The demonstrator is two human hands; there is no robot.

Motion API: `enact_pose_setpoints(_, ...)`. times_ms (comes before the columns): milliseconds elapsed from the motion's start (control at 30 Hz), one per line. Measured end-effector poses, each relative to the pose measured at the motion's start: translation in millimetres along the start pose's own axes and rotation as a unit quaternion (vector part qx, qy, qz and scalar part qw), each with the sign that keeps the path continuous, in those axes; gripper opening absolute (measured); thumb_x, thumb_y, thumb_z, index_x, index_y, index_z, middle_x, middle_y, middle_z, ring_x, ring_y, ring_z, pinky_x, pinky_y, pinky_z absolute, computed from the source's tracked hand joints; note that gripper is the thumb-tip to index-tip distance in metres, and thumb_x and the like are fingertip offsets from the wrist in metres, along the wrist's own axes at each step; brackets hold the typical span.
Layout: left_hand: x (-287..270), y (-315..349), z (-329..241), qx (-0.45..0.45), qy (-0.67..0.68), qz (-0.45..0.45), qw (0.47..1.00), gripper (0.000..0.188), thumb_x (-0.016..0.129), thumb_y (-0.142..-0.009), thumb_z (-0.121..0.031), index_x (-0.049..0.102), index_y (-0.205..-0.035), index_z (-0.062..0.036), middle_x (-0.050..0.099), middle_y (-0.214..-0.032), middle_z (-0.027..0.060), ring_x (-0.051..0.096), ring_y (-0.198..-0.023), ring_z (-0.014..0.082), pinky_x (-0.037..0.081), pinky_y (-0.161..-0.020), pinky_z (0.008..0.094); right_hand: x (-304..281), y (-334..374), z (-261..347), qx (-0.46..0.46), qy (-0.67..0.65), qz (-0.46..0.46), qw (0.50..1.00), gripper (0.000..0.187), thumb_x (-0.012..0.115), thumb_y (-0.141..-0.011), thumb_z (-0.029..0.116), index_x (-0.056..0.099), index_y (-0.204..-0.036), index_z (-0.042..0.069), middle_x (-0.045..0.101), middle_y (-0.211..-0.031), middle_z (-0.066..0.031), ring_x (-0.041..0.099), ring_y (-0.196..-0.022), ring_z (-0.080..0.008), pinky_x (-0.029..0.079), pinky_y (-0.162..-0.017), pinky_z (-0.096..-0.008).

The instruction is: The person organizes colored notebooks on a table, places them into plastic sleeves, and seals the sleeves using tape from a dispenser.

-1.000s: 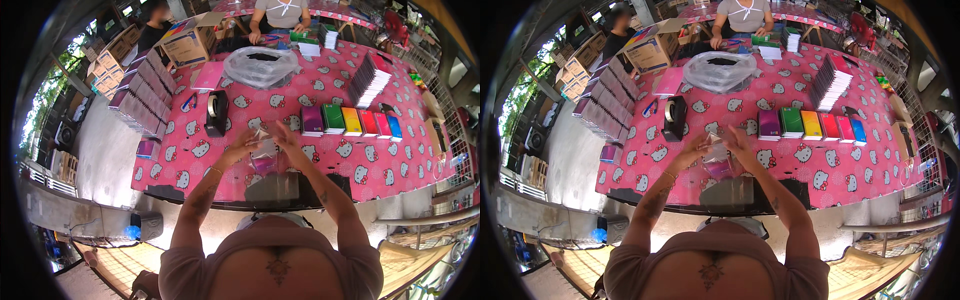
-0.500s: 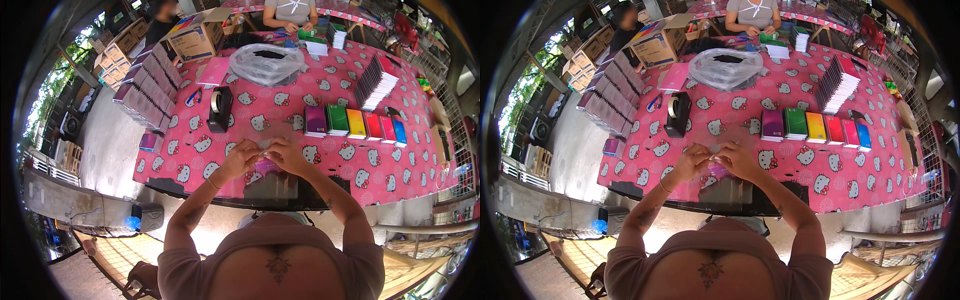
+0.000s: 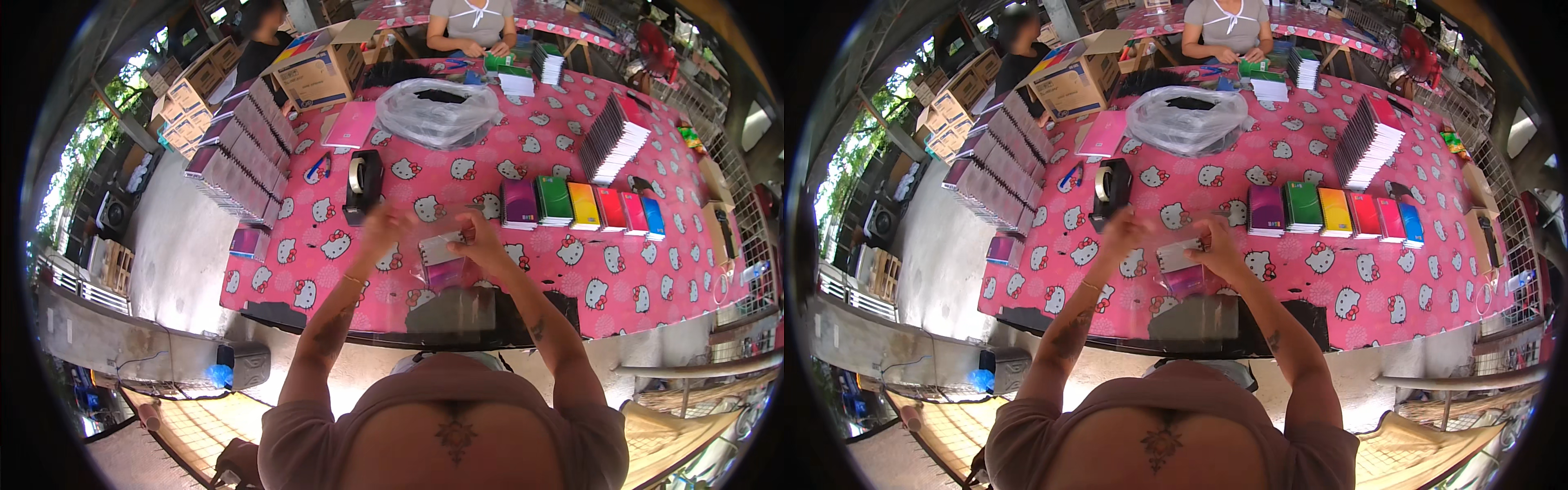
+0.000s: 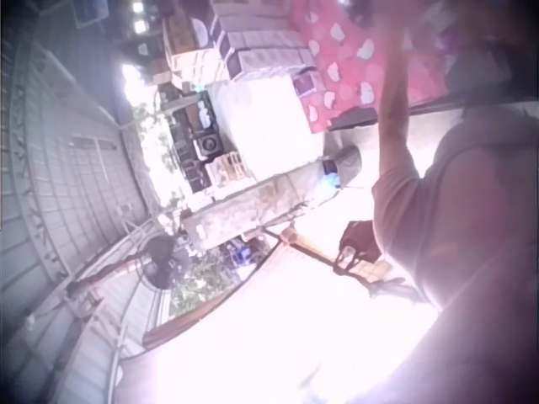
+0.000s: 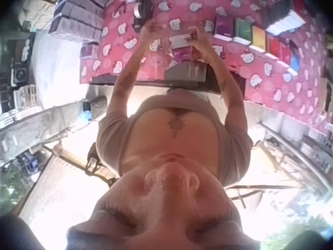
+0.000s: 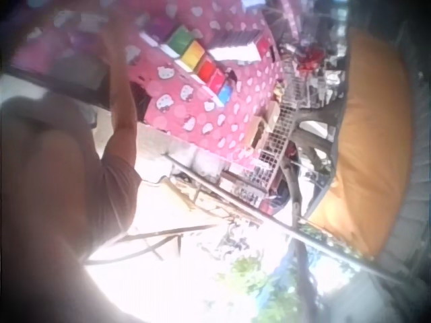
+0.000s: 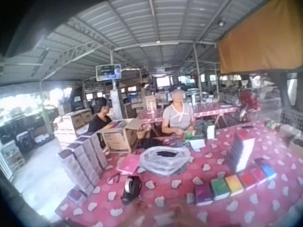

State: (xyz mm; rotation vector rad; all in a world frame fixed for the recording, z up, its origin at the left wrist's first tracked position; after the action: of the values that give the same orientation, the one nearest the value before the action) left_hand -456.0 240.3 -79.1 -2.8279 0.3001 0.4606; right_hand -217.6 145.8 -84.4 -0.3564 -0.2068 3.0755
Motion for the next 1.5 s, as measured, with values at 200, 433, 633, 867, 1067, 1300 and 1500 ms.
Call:
enact_pose_setpoints(200,-118.4,-35.3,98.6,-0.302,0.045,-0.129,0.943,0.024,0.071,-0.085,-0.017,0.070,-0.106,-0.0059,0.063,-0.074,-0.0002,0.055,-0.063,0.0128,0.050,-0.061,0.0343,21.1,9.3,11.6,0.010,0.018,-0.029,0.999,0.053,0.080,-0.075,0.005,0.056,-0.122,0.006,0.053,-0.113,-0.0103,0.062,-0.098,-0.0216,0.056,-0.081,-0.0318)
enact_pose_setpoints(433,-113.5,1.3,106.4,-0.155,0.256,-0.175,0.938,0.015,0.066,-0.084,-0.015,0.073,-0.094,-0.0070,0.062,-0.070,0.0006,0.059,-0.060,0.0134,0.049,-0.056,0.0321,23.2,18.8,21.7,-0.001,0.031,-0.091,0.995,0.045,0.076,-0.078,0.007,0.055,-0.118,0.006,0.055,-0.112,-0.0107,0.064,-0.101,-0.0254,0.055,-0.087,-0.0351)
enact_pose_setpoints(633,-103.7,-27.0,-17.3,0.002,-0.600,-0.103,0.793,0.017,0.058,-0.088,-0.018,0.069,-0.080,-0.0076,0.073,-0.078,0.0138,0.073,-0.074,0.0338,0.057,-0.065,0.0424,21.1,32.2,17.5,-0.012,0.049,-0.158,0.986,0.043,0.075,-0.079,0.010,0.054,-0.117,0.005,0.056,-0.113,-0.0124,0.065,-0.105,-0.0276,0.053,-0.088,-0.0364)
enact_pose_setpoints(867,-96.4,-28.9,-2.1,-0.012,-0.259,-0.139,0.956,0.016,0.066,-0.085,-0.017,0.071,-0.091,-0.0030,0.070,-0.073,0.0123,0.071,-0.070,0.0218,0.056,-0.064,0.0389,27.3,32.9,20.3,-0.004,0.030,-0.177,0.984,0.045,0.076,-0.079,0.010,0.054,-0.118,0.005,0.057,-0.112,-0.0129,0.066,-0.104,-0.0272,0.054,-0.087,-0.0369)
enact_pose_setpoints(1067,-118.3,26.2,127.7,-0.281,0.222,-0.143,0.923,0.020,0.068,-0.083,-0.022,0.073,-0.091,-0.0040,0.071,-0.077,0.0146,0.069,-0.068,0.0255,0.053,-0.058,0.0420,34.9,27.3,16.6,-0.010,0.017,-0.155,0.988,0.044,0.076,-0.080,0.008,0.055,-0.118,0.005,0.057,-0.113,-0.0125,0.066,-0.104,-0.0266,0.054,-0.087,-0.0359)
enact_pose_setpoints(1300,-105.3,-15.7,-17.3,-0.040,-0.553,-0.018,0.832,0.020,0.065,-0.085,-0.025,0.074,-0.090,-0.0086,0.073,-0.084,0.0162,0.072,-0.077,0.0330,0.055,-0.065,0.0418,21.4,34.4,16.4,-0.014,0.032,-0.178,0.983,0.045,0.076,-0.080,0.007,0.054,-0.119,0.005,0.057,-0.114,-0.0118,0.066,-0.103,-0.0257,0.054,-0.085,-0.0351)
enact_pose_setpoints(1500,21.6,-13.7,-119.7,0.191,-0.210,0.400,0.872,0.030,0.078,-0.081,-0.030,0.069,-0.082,-0.0012,0.071,-0.076,0.0095,0.069,-0.071,0.0183,0.054,-0.064,0.0336,28.9,31.6,13.5,-0.010,0.009,-0.165,0.986,0.046,0.076,-0.079,0.005,0.053,-0.119,0.004,0.057,-0.114,-0.0125,0.065,-0.103,-0.0256,0.054,-0.086,-0.0350)
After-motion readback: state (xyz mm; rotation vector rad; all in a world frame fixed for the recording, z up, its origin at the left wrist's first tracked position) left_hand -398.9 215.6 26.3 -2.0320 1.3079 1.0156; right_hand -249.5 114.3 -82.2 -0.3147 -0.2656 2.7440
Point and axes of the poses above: each hand's wrist, its own y-axis away from the middle knuckle, its own x-axis out of the palm, z = x × y, the point moved 4 cm from there along -y, towards the middle knuckle
